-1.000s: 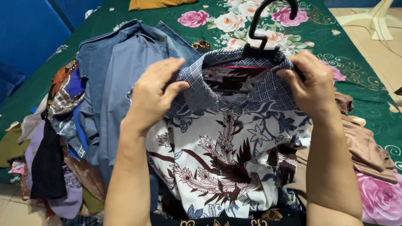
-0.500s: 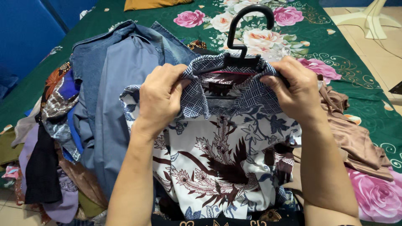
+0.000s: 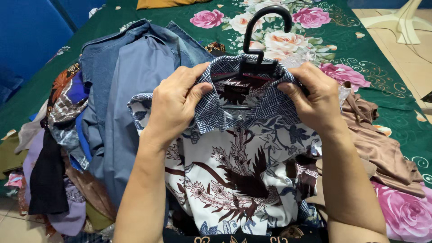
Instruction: The person buttons a patterned shirt, places it on a hanger, and hangs it in a wardrobe. They then take a blue shirt, place it on a hanger, and button it up while it is on the hanger.
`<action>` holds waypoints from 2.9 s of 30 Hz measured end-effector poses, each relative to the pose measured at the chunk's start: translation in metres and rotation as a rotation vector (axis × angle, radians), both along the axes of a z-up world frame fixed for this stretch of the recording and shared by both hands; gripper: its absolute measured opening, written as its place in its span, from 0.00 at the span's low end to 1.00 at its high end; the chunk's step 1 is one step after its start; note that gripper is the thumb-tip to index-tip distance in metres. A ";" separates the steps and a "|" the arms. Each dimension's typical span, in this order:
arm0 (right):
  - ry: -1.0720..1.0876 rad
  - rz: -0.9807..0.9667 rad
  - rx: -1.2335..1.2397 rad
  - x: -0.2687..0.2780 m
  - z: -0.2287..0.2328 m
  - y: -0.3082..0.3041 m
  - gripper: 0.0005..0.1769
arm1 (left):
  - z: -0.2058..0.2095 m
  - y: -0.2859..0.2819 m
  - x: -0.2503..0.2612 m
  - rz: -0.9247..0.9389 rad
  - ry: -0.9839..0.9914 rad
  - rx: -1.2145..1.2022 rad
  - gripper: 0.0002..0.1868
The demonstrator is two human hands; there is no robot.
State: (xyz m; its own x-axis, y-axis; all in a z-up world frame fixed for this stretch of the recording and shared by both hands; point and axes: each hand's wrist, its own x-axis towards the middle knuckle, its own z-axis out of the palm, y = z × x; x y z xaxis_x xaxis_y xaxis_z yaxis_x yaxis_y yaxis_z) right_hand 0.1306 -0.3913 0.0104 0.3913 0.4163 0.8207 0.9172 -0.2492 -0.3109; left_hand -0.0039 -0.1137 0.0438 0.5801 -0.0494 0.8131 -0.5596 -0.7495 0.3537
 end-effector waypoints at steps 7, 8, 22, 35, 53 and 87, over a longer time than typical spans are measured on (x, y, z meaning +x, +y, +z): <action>0.005 0.022 -0.011 -0.007 0.002 0.006 0.11 | -0.014 -0.006 0.010 0.136 -0.198 0.042 0.05; 0.001 0.019 -0.016 -0.007 0.002 0.006 0.11 | -0.016 -0.007 0.012 0.177 -0.253 0.078 0.05; 0.011 0.067 -0.139 -0.020 0.000 0.025 0.14 | 0.007 -0.029 0.003 0.022 -0.160 -0.015 0.11; 0.018 0.062 -0.201 -0.003 0.001 0.014 0.15 | -0.006 -0.016 0.011 -0.047 0.013 -0.421 0.07; -0.062 -0.196 -0.057 0.035 -0.069 0.063 0.13 | -0.085 0.109 0.057 0.422 0.229 -0.297 0.10; 0.246 -0.017 -0.285 -0.015 -0.188 0.127 0.11 | -0.136 0.119 0.085 0.833 0.047 0.053 0.11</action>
State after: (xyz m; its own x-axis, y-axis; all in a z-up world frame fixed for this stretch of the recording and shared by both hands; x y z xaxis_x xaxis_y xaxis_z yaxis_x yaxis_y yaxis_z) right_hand 0.1158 -0.2646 -0.1774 0.5711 0.6061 0.5535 0.8187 -0.3717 -0.4377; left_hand 0.0812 0.0053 -0.0925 0.4770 0.3729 0.7959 0.1991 -0.9278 0.3154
